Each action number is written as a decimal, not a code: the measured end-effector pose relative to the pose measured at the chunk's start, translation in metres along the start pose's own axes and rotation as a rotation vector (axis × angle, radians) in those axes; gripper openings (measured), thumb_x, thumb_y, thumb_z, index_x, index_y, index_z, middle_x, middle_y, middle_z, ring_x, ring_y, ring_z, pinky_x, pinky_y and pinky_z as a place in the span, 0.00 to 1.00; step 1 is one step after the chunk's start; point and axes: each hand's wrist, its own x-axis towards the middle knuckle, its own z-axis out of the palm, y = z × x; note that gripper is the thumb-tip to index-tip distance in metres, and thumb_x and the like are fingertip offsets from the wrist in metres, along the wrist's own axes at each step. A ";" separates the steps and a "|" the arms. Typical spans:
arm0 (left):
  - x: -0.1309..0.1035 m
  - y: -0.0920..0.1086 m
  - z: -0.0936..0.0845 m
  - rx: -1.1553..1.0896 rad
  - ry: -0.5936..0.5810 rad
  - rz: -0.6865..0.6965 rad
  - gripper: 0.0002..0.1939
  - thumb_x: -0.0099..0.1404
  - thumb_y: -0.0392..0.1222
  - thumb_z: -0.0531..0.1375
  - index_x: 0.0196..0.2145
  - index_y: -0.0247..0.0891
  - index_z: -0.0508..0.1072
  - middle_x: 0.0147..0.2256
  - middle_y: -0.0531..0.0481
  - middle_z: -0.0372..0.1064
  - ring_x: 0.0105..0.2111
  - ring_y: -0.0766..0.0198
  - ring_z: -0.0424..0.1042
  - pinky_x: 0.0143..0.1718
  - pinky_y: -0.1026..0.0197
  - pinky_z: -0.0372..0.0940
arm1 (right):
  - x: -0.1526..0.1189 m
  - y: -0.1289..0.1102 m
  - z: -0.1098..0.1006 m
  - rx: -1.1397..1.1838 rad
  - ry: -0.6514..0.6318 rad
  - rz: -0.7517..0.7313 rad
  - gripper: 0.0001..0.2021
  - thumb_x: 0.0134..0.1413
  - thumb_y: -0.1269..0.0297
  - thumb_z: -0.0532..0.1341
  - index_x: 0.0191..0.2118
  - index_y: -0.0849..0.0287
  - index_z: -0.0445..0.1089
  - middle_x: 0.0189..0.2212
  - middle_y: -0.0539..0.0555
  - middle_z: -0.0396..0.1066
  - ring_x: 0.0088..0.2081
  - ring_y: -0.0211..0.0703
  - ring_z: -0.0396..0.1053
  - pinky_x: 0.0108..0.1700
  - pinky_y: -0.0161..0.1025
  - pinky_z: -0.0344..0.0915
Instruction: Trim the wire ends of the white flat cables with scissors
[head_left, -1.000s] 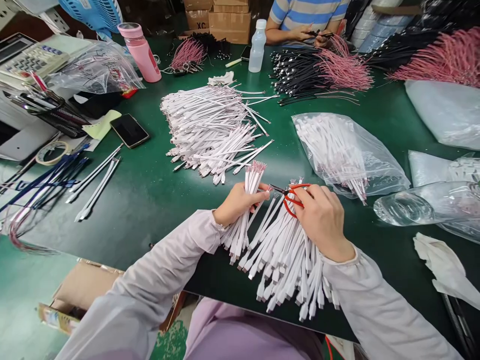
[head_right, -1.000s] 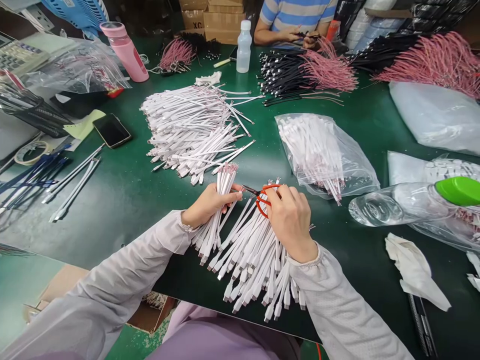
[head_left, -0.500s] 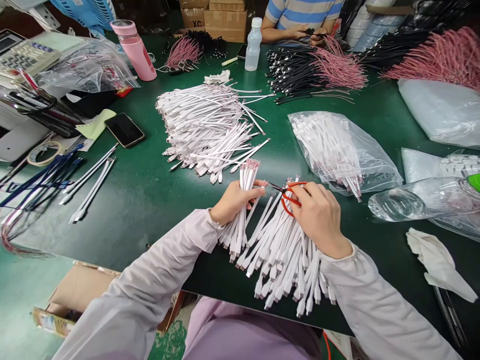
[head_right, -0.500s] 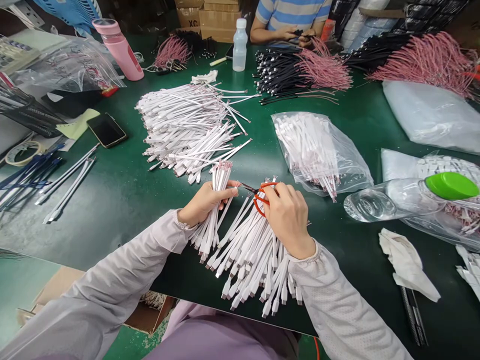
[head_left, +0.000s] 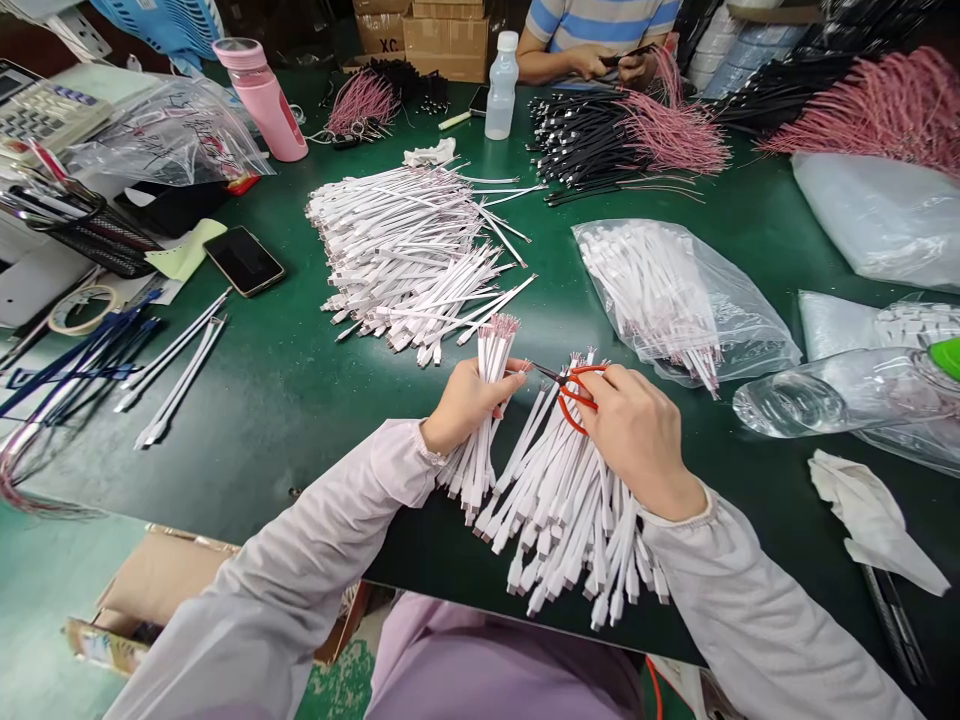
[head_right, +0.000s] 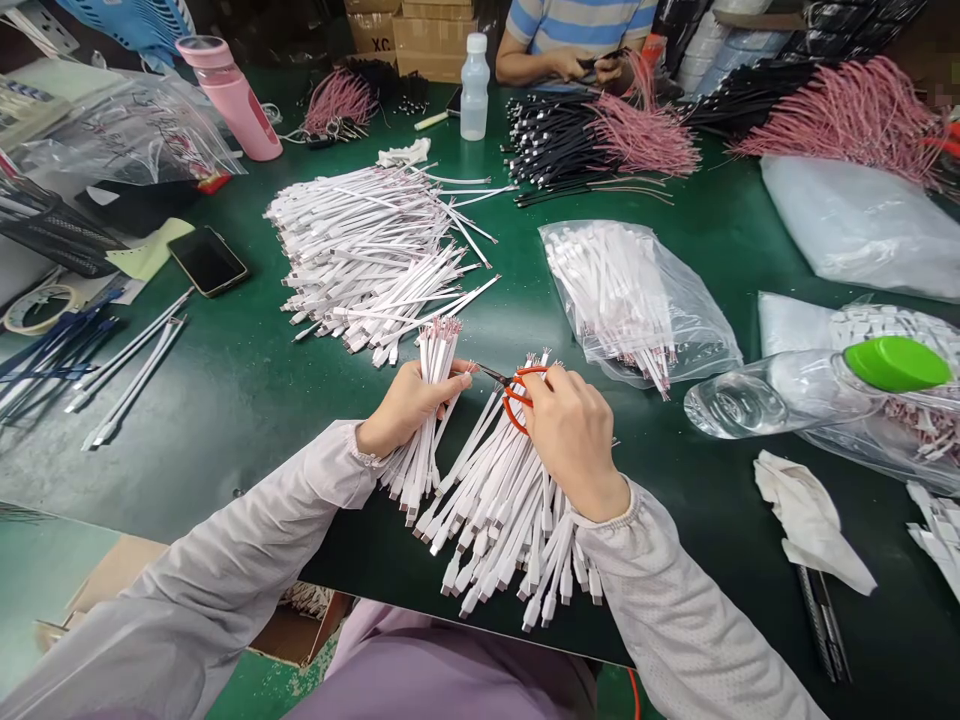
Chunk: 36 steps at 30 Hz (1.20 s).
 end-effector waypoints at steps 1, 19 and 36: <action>0.000 0.000 0.000 0.004 0.005 0.003 0.09 0.60 0.36 0.63 0.39 0.31 0.78 0.17 0.59 0.60 0.15 0.73 0.58 0.16 0.68 0.57 | 0.000 0.000 0.000 -0.007 -0.004 0.002 0.07 0.58 0.73 0.59 0.36 0.60 0.75 0.28 0.55 0.69 0.32 0.44 0.64 0.32 0.38 0.55; -0.002 0.007 0.000 -0.019 0.018 -0.063 0.10 0.56 0.38 0.66 0.36 0.32 0.79 0.22 0.55 0.63 0.21 0.72 0.58 0.17 0.69 0.58 | 0.000 -0.002 0.001 0.043 0.028 0.012 0.12 0.58 0.75 0.55 0.44 0.62 0.74 0.32 0.57 0.68 0.33 0.46 0.61 0.33 0.40 0.53; -0.002 0.005 0.001 0.042 0.040 -0.036 0.13 0.58 0.38 0.65 0.41 0.31 0.79 0.19 0.58 0.58 0.18 0.72 0.57 0.16 0.69 0.59 | 0.001 -0.009 -0.001 0.005 0.020 0.041 0.11 0.61 0.75 0.55 0.39 0.61 0.75 0.28 0.56 0.67 0.31 0.46 0.60 0.32 0.40 0.52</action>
